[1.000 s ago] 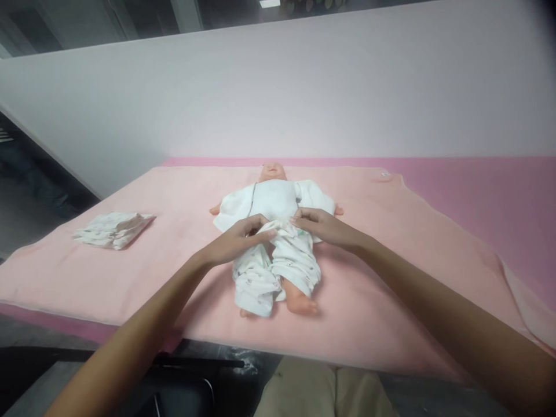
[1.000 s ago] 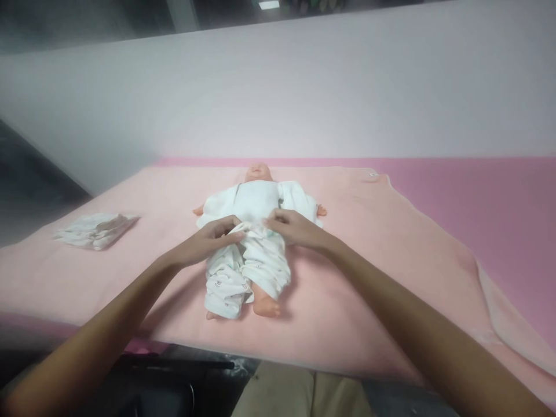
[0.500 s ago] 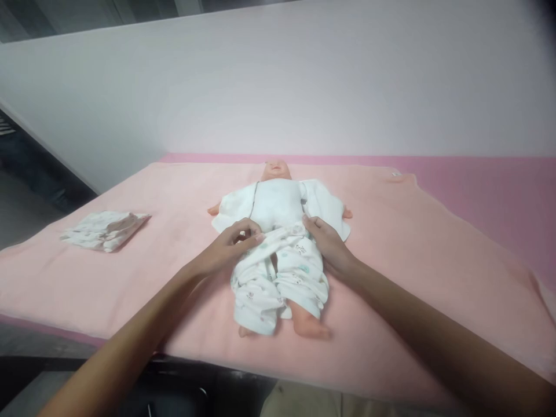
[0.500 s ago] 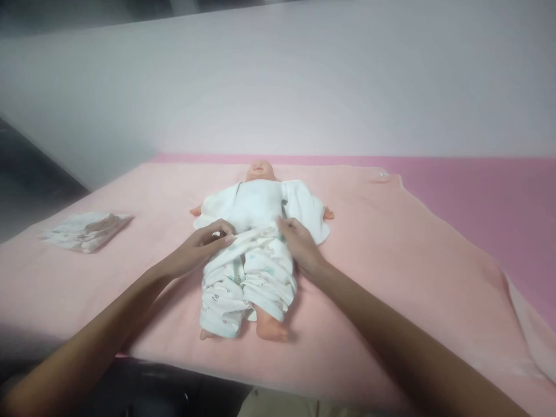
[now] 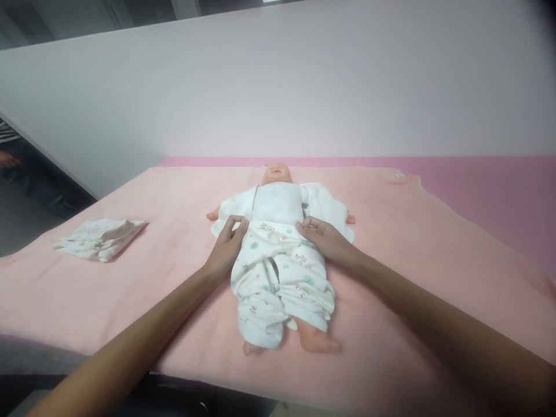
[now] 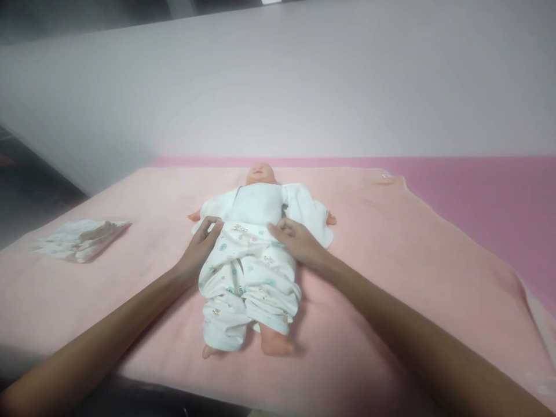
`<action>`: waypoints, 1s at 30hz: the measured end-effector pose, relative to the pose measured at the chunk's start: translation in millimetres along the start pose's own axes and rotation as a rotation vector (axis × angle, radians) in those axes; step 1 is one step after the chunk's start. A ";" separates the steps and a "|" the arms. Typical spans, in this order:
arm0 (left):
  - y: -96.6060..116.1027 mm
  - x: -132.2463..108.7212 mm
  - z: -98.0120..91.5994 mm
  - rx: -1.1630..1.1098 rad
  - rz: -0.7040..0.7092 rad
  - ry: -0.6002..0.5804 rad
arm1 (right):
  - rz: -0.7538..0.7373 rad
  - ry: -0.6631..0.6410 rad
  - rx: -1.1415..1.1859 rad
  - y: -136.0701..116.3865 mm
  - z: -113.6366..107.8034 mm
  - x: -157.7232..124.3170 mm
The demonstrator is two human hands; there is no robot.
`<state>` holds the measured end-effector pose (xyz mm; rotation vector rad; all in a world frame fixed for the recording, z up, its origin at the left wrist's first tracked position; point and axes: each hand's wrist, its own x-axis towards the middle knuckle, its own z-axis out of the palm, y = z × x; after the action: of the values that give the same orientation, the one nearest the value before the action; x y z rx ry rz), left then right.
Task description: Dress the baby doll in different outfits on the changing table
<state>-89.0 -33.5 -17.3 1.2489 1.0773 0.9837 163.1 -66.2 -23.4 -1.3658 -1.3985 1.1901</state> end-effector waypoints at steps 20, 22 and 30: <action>28.9 62.1 -9.6 0.179 0.211 -0.144 | -0.163 -0.004 0.125 -27.5 -29.6 51.9; 19.2 71.4 -3.6 0.045 0.170 -0.108 | -0.104 0.060 0.268 -17.0 -22.8 62.9; -16.0 76.2 4.7 -0.002 0.067 -0.036 | 0.033 0.129 0.256 16.5 -15.1 68.8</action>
<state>-67.4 38.2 -39.2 1.3037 1.0115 1.0093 176.7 3.0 -40.1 -1.2646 -1.0963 1.2334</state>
